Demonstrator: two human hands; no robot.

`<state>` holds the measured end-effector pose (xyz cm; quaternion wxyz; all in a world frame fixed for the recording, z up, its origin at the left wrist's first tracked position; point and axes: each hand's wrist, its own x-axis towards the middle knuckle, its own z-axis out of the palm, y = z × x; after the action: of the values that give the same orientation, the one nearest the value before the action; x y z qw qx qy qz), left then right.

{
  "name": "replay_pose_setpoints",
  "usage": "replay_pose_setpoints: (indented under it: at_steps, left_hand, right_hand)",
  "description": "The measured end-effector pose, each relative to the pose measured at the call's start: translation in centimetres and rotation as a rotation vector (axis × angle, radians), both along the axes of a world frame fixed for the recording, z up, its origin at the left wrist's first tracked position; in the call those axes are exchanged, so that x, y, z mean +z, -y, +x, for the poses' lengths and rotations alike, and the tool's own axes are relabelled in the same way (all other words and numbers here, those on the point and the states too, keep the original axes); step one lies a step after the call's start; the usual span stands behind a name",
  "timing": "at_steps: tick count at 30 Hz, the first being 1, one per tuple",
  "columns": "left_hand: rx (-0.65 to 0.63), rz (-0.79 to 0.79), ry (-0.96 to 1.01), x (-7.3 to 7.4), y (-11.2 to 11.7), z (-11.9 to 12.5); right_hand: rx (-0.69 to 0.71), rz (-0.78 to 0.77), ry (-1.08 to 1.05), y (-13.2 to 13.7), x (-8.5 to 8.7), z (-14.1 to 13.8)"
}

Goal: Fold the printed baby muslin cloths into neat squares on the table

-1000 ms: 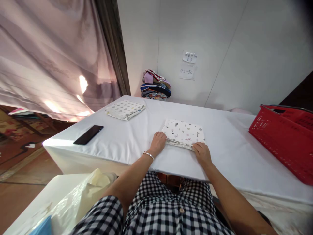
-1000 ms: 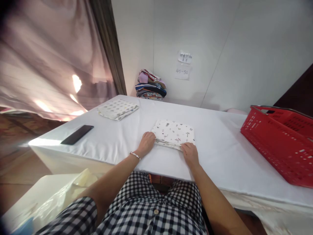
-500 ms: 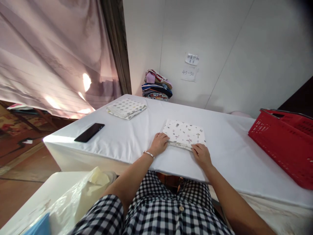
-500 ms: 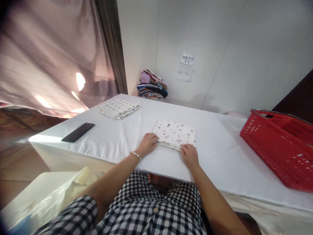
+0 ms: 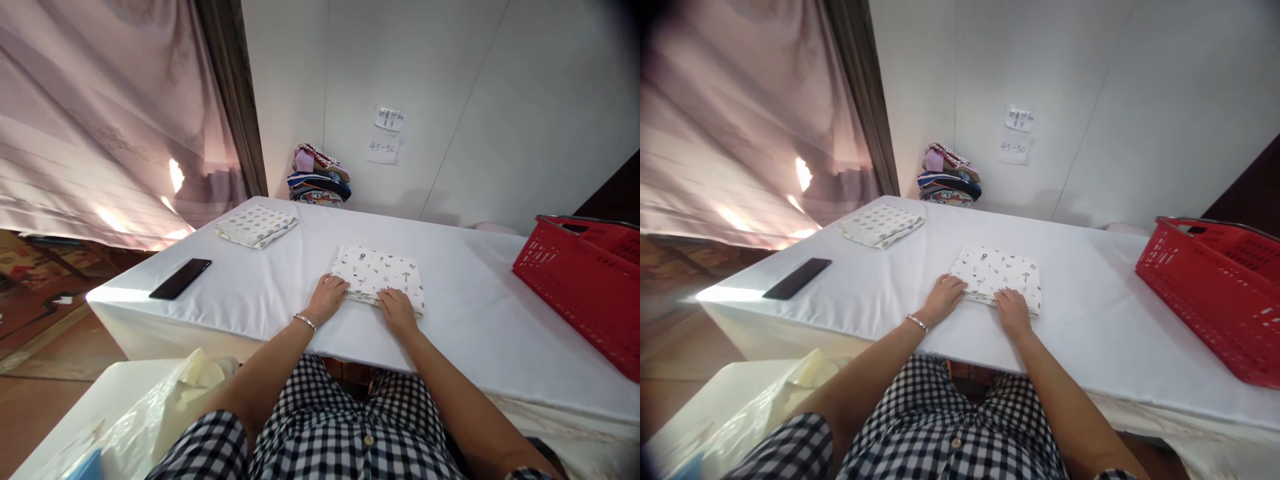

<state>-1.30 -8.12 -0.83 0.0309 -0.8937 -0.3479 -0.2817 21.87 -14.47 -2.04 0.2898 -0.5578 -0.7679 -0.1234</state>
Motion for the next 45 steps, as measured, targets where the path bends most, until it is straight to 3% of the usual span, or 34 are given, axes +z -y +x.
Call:
replay_pose_setpoints:
  at_steps: [6,11,16,19,24,28,39,45]
  left_hand:
    - [0.093,-0.007,-0.039,0.0,-0.2,0.2]
    - [0.091,0.011,-0.004,0.2,-0.1,0.2]
    - [0.045,-0.051,0.084,0.3,0.3,-0.3]
    - [0.126,-0.095,0.184,0.3,0.1,-0.8]
    - [0.346,-0.308,0.423,0.0,-0.6,-1.9]
    - [0.423,-0.52,0.532,0.1,-0.5,-2.2]
    - [0.438,-0.551,0.541,0.4,-0.5,-2.1]
    - [0.424,-0.574,0.581,-0.3,-1.1,-2.2]
  right_hand:
    - [0.051,0.011,-0.061,0.4,-0.3,0.3]
    - [0.071,0.003,-0.074,0.6,0.0,0.0]
    - [0.061,0.002,-0.052,0.9,0.2,-0.3]
    - [0.053,0.007,-0.049,1.1,0.3,-0.5]
    - [0.046,0.006,-0.052,1.1,0.3,-0.5]
    - [0.049,0.009,-0.053,1.0,0.1,-0.4]
    - [0.057,0.0,-0.057,1.0,0.3,-0.7]
    - [0.105,-0.065,0.002,-1.1,2.0,-4.5]
